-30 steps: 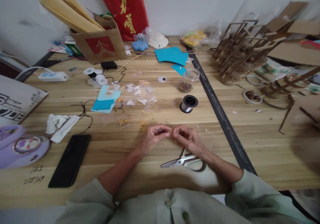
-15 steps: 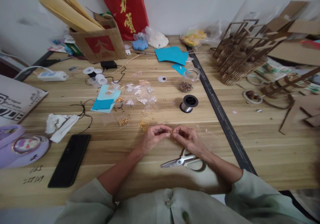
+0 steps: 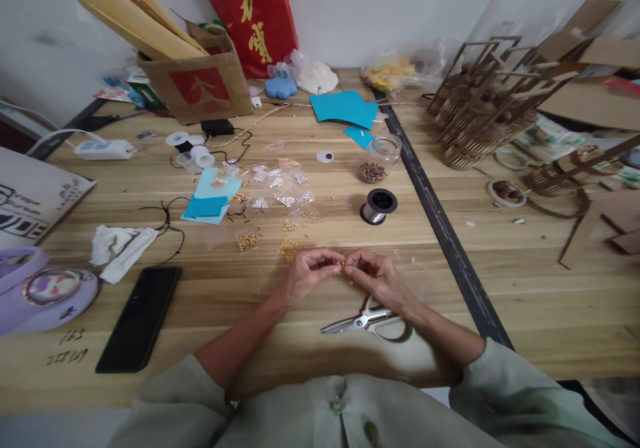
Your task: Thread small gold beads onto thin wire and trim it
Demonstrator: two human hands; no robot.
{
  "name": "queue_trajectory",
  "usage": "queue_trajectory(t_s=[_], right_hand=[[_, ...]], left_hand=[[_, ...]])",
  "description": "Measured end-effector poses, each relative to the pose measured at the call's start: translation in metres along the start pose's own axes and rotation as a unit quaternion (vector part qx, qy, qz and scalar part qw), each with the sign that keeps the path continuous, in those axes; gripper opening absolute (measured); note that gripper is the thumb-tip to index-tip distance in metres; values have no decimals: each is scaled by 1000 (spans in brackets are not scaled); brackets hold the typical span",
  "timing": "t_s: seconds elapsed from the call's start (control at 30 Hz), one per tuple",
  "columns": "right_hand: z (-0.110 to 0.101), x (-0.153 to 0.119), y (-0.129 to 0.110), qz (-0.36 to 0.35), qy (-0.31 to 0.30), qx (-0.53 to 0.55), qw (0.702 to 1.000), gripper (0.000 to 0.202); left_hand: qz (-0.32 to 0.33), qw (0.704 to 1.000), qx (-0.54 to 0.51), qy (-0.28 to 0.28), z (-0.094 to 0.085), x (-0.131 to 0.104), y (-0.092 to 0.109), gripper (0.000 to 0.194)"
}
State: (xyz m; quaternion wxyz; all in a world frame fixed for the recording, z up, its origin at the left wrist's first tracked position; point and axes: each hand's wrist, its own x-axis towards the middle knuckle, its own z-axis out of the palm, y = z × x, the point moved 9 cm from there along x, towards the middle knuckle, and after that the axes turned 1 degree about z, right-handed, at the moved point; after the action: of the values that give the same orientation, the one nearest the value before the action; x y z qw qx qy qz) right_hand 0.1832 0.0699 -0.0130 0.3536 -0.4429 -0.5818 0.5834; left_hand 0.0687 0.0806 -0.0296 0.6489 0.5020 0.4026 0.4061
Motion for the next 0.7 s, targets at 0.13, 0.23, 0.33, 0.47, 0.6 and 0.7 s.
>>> queue_trajectory(t_s=[0.13, 0.23, 0.33, 0.47, 0.6, 0.7], right_hand=[[0, -1, -2, -4, 2, 0, 1000, 26], [0, -1, -3, -5, 3, -11, 1000, 26], [-1, -1, -5, -9, 4, -17, 1000, 27], [0, -2, -7, -17, 6, -24, 1000, 27], [0, -2, -8, -23, 10, -30, 999, 28], [1, -1, -7, -19, 6, -26, 999, 27]], left_hand=[[5, 1000, 4, 6, -1, 0, 1, 18], [0, 1000, 4, 7, -1, -1, 1, 19], [-1, 1000, 1, 8, -1, 0, 1, 18], [-1, 1000, -2, 11, -2, 0, 0, 19], [-5, 1000, 3, 7, -1, 0, -1, 20], [-4, 1000, -3, 6, -1, 0, -2, 20]])
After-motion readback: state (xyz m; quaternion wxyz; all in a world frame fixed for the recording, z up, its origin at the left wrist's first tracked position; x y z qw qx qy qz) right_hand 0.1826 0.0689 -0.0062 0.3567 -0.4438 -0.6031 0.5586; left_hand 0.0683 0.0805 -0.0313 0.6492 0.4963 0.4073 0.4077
